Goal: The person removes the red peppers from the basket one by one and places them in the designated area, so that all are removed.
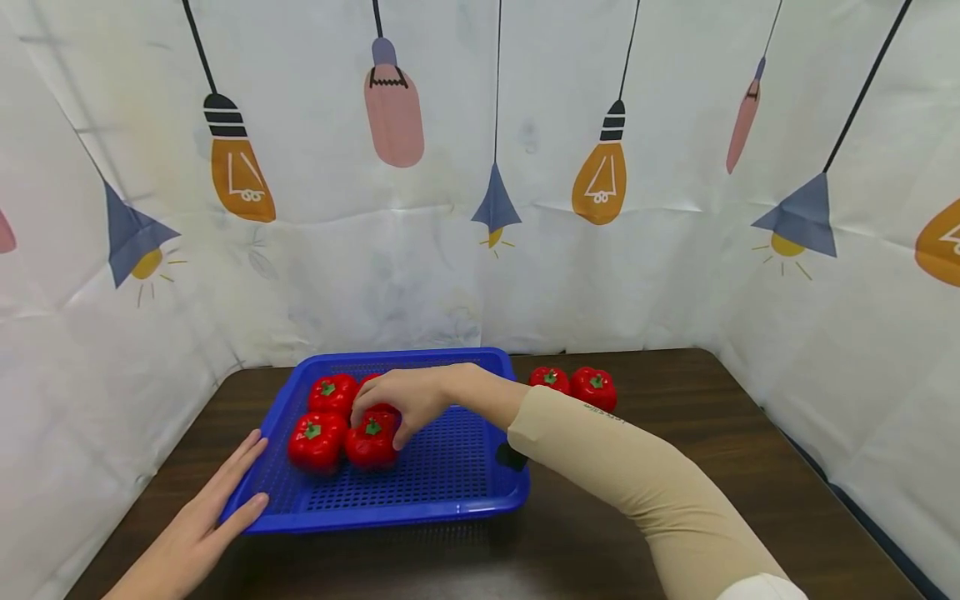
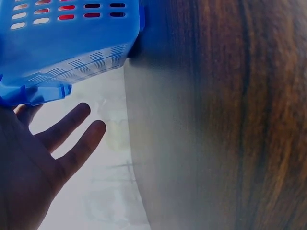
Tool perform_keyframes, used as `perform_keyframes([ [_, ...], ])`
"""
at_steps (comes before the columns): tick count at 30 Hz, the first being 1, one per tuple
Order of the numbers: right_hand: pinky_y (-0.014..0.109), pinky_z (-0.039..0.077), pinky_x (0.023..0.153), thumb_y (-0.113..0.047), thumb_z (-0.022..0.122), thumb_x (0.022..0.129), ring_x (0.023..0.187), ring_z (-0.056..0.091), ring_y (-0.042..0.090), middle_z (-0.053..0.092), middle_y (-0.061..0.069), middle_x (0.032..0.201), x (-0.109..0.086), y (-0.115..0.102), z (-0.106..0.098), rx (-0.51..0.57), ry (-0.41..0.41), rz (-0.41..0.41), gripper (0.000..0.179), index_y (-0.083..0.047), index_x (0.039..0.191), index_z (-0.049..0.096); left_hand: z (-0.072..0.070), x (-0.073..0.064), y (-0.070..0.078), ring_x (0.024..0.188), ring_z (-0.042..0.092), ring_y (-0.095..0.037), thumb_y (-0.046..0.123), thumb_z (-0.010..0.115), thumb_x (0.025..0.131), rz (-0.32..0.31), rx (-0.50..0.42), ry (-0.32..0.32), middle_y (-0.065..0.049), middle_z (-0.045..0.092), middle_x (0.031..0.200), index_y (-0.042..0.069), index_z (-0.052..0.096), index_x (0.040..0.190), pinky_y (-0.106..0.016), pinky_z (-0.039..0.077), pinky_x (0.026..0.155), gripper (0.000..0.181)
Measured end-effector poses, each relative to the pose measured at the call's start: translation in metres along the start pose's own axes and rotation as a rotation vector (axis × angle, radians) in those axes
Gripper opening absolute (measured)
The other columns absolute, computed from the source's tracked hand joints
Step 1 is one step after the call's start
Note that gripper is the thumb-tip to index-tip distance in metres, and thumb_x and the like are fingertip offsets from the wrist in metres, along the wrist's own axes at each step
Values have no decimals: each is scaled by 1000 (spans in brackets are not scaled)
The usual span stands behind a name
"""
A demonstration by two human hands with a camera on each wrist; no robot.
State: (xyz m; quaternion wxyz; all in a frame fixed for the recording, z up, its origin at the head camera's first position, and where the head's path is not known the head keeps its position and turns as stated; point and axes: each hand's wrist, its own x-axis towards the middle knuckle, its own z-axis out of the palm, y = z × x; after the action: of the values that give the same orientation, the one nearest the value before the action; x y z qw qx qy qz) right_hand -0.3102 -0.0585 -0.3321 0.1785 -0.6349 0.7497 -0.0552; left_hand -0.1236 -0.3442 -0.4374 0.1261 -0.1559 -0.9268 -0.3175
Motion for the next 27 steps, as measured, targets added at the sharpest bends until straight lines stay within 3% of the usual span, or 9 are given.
perform_keyframes([
  [17,18,38,102,-10,82,88,136,38,8,50,-4,148,16,-2,13,-9,-52,37,55,-20,137,62,0,-2,-1,139,4,20,15,60,104,-13,13,7,-16,18,168,17,26,164,1,5,98,69],
  [27,16,43,92,-6,81,88,131,39,9,47,-2,145,20,-7,17,-12,-41,59,54,-22,136,64,-1,-1,1,139,5,21,16,60,104,-21,7,0,-16,18,169,18,26,165,1,6,98,69],
])
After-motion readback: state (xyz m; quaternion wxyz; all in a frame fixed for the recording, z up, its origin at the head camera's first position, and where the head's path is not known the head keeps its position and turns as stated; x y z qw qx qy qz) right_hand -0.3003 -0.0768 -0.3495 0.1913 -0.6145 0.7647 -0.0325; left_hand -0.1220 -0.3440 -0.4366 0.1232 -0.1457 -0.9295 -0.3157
